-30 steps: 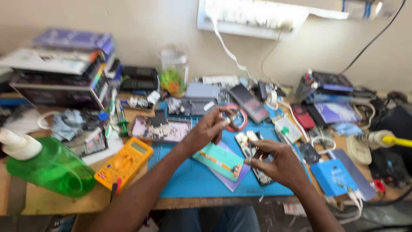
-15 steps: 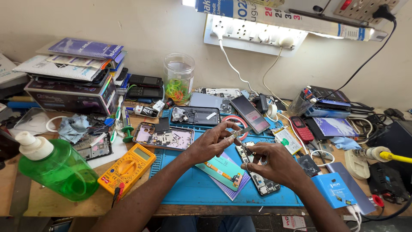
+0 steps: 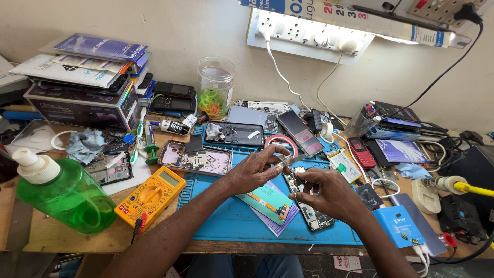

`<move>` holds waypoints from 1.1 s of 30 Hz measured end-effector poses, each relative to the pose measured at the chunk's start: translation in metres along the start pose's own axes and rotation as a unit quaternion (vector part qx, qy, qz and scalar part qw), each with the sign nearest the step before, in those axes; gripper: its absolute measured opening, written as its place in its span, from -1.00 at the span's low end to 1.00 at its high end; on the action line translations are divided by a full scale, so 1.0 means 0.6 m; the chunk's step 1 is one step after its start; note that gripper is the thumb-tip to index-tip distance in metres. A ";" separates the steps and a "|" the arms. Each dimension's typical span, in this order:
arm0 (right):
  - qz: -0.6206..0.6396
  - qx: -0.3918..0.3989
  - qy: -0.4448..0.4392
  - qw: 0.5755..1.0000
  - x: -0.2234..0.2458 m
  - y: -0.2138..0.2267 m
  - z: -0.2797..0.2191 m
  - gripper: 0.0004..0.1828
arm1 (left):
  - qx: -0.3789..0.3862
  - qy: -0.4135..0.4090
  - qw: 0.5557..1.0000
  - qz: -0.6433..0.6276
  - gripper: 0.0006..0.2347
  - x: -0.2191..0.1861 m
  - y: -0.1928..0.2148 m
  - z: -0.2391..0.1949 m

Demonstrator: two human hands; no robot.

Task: The person disassembles a smartphone, removes the back cover and battery, and handles internal components including the motherboard and ribbon cables. They use adhesive tape to secure a ribbon cable to the battery and manipulate small parts with tweezers.

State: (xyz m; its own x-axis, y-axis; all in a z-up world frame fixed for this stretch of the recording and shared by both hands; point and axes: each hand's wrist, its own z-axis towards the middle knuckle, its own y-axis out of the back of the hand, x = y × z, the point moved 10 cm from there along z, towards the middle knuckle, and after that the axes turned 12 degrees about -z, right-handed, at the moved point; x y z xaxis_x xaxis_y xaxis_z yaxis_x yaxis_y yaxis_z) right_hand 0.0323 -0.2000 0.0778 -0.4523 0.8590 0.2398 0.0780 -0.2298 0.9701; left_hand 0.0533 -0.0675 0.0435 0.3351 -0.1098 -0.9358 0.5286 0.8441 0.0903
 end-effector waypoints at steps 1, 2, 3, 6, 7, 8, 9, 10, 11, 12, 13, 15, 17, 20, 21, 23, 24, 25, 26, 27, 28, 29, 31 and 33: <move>0.001 -0.001 0.000 1.000 -0.001 -0.001 -0.001 -0.56 | 0.001 -0.004 1.000 0.004 -0.68 -0.002 0.000 0.000; 0.001 -0.002 0.000 1.000 -0.002 -0.001 -0.001 -0.56 | 0.002 0.000 1.000 0.008 -0.68 -0.001 -0.001 -0.001; 0.002 -0.004 0.000 1.000 -0.003 -0.001 -0.001 -0.56 | 0.004 0.002 1.000 0.012 -0.68 -0.001 -0.002 -0.001; 0.003 0.004 -0.014 1.000 -0.010 -0.006 -0.001 -0.53 | 0.005 0.004 1.000 0.019 -0.67 -0.002 -0.003 -0.001; -0.003 0.010 -0.017 1.000 -0.013 -0.008 -0.001 -0.55 | 0.006 0.004 1.000 0.020 -0.68 -0.002 -0.004 -0.001; -0.009 0.016 -0.021 1.000 -0.015 -0.011 -0.002 -0.56 | 0.005 0.007 1.000 0.018 -0.68 -0.001 -0.004 0.000; -0.015 0.022 -0.024 0.999 -0.018 -0.013 -0.001 -0.55 | 0.004 0.010 1.000 0.016 -0.68 0.001 -0.005 0.000; -0.009 0.021 -0.023 0.999 -0.019 -0.013 -0.001 -0.57 | 0.004 0.012 1.000 0.013 -0.68 0.002 -0.005 0.000; -0.002 0.020 -0.022 1.000 -0.020 -0.013 -0.001 -0.58 | 0.004 0.013 1.000 0.012 -0.68 0.003 -0.006 0.001; 0.004 0.019 -0.022 1.000 -0.021 -0.013 0.000 -0.60 | 0.004 0.013 1.000 0.011 -0.68 0.004 -0.006 0.001; 0.012 0.024 -0.034 0.999 -0.026 -0.015 -0.001 -0.62 | 0.005 0.013 1.000 0.010 -0.68 0.005 -0.006 0.001; 0.027 0.035 -0.059 0.997 -0.037 -0.021 -0.002 -0.65 | 0.006 0.026 1.000 0.009 -0.68 0.010 -0.005 0.001; 0.043 0.038 -0.062 0.996 -0.043 -0.026 -0.003 -0.67 | 0.008 0.013 1.000 0.010 -0.68 0.007 -0.005 0.000; 0.122 0.020 -0.051 0.991 -0.054 -0.027 -0.006 -0.64 | 0.007 -0.008 1.000 -0.001 -0.69 0.001 -0.002 0.000; 0.156 0.010 -0.044 0.987 -0.060 -0.024 -0.007 -0.61 | 0.003 0.011 1.000 -0.014 -0.69 0.009 0.000 0.000; 0.110 0.006 -0.093 0.990 -0.100 -0.024 -0.015 -0.60 | -0.001 0.021 0.999 -0.037 -0.70 0.014 0.003 0.001; 0.086 0.003 -0.118 0.989 -0.122 -0.023 -0.019 -0.59 | -0.001 0.012 0.999 -0.047 -0.72 0.013 0.004 0.001; 0.062 0.006 -0.149 0.987 -0.148 -0.024 -0.023 -0.56 | -0.001 0.003 0.998 -0.057 -0.73 0.013 0.005 0.002; 0.038 0.009 -0.180 0.983 -0.175 -0.025 -0.025 -0.53 | 0.000 -0.001 0.997 -0.080 -0.75 0.014 0.005 0.003; 0.014 0.012 -0.212 0.977 -0.202 -0.026 -0.028 -0.50 | 0.001 -0.005 0.995 -0.104 -0.77 0.015 0.005 0.005; 0.003 -0.005 -0.208 0.978 -0.219 -0.022 -0.024 -0.46 | 0.002 -0.009 0.992 -0.127 -0.79 0.017 0.006 0.007; -0.007 -0.021 -0.205 0.978 -0.235 -0.022 -0.022 -0.41 | 0.003 -0.008 0.990 -0.137 -0.80 0.021 0.005 0.008; -0.028 -0.022 -0.229 0.973 -0.274 -0.031 -0.026 -0.38 | 0.005 -0.003 0.987 -0.158 -0.82 0.030 0.006 0.010; -0.048 0.009 -0.283 0.958 -0.318 -0.043 -0.029 -0.40 | -0.004 0.002 0.976 -0.217 -0.82 0.037 0.013 0.012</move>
State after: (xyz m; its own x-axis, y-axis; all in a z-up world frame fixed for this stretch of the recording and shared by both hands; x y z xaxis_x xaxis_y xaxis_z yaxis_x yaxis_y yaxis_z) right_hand 0.1013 -0.3659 0.0062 0.0963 0.9874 0.1257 0.0773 -0.1333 0.9881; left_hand 0.0708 -0.0670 0.0262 0.0780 -0.4565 -0.8863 0.6139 0.7225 -0.3180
